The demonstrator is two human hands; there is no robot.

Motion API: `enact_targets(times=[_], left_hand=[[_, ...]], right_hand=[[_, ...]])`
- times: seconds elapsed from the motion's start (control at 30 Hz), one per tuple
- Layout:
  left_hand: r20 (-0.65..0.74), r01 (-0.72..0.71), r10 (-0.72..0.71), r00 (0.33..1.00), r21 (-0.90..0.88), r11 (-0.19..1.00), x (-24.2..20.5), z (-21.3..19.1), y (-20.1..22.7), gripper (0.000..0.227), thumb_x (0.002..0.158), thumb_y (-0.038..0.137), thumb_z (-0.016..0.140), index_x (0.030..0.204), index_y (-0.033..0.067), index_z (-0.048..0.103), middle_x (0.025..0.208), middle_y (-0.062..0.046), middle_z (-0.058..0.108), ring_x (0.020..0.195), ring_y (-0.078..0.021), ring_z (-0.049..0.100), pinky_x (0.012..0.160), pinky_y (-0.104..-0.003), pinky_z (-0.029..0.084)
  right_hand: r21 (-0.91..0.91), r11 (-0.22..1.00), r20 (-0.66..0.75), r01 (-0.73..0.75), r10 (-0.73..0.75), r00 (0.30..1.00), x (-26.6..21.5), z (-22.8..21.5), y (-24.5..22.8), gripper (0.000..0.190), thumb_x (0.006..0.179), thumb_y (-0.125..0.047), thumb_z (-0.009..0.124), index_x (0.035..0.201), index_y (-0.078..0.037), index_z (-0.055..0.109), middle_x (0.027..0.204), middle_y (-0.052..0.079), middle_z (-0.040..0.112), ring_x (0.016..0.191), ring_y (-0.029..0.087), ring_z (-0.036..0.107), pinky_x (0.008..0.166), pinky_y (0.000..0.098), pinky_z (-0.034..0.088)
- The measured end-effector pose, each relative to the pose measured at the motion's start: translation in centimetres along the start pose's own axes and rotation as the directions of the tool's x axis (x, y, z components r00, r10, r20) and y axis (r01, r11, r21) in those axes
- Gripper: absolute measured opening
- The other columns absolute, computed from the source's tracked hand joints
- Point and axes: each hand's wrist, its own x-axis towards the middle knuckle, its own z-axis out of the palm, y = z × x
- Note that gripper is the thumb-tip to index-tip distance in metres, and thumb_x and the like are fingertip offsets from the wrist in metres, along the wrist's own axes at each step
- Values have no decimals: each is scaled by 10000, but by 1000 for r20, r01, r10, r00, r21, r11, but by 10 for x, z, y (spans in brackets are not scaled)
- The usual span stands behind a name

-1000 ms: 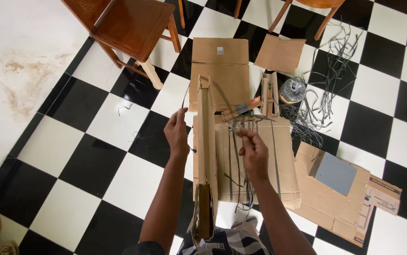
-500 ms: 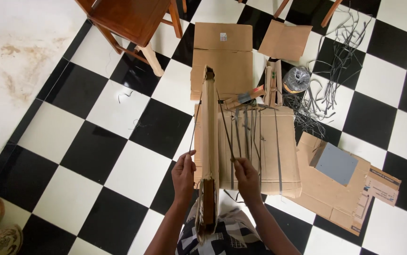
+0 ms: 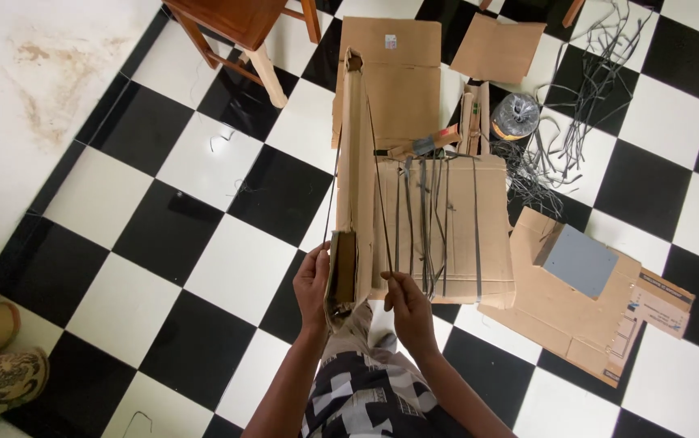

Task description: Wrapping a wooden chair seat with cardboard and securing it with plastic ties

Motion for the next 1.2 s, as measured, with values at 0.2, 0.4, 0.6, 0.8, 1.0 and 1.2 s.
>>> enact_targets(times=[0.2, 0.4, 0.6, 0.8, 1.0, 1.2], left_hand=[[-33, -44, 46, 998, 65, 997, -29, -16, -9, 277, 1079, 226, 594, 1260, 75, 740, 888, -140, 789, 779, -103, 658, 723, -332, 578], [-65, -130, 150, 987, 240, 962, -44, -27, -1, 240, 1054, 160, 622, 1218, 69, 772, 1002, -193, 795, 980, -267, 743, 811, -434, 590], [8, -197, 206, 978, 342, 919, -50, -34, 6, 230, 1045, 167, 627, 1188, 95, 791, 912, -196, 793, 925, -303, 766, 770, -448, 611], [112, -213, 182, 977, 412, 886, -49, -47, -11, 154, 1069, 204, 578, 1042, 92, 681, 628, -112, 692, 565, -222, 669, 552, -359, 518], [136, -126, 94, 986, 244, 962, -73, -43, 20, 96, 986, 95, 689, 897, 78, 722, 719, -116, 769, 691, -160, 746, 639, -341, 622], [293, -136, 84, 952, 162, 977, -69, -41, -5, 60, 969, 94, 684, 947, 40, 700, 819, -60, 723, 629, -92, 611, 578, -231, 513]], right_hand=[[-148, 971, -17, 187, -191, 981, -33, 8, -12, 219, 963, -167, 704, 1158, -98, 776, 478, 13, 450, 501, 108, 448, 522, 282, 414], [-326, 789, 76, 521, -528, 846, -25, 21, 1, 446, 845, -159, 841, 1277, -113, 741, 560, 65, 470, 493, 204, 518, 519, 315, 449], [-461, 692, 53, 556, -603, 796, -28, 32, -14, 404, 824, -118, 850, 1205, -47, 740, 620, 75, 533, 527, 223, 593, 493, 327, 487], [-557, 662, -13, 501, -610, 792, -13, 46, 0, 261, 834, -171, 849, 1036, -71, 718, 646, 47, 516, 547, 243, 630, 460, 324, 505], [-508, 711, -46, 486, -586, 809, -22, 47, -18, 238, 794, -106, 861, 968, -56, 707, 636, 58, 551, 562, 284, 646, 467, 373, 514], [-467, 719, 182, 515, -491, 852, -6, 19, -11, 229, 839, -168, 827, 986, -86, 672, 754, -12, 632, 529, 85, 515, 448, 253, 422]])
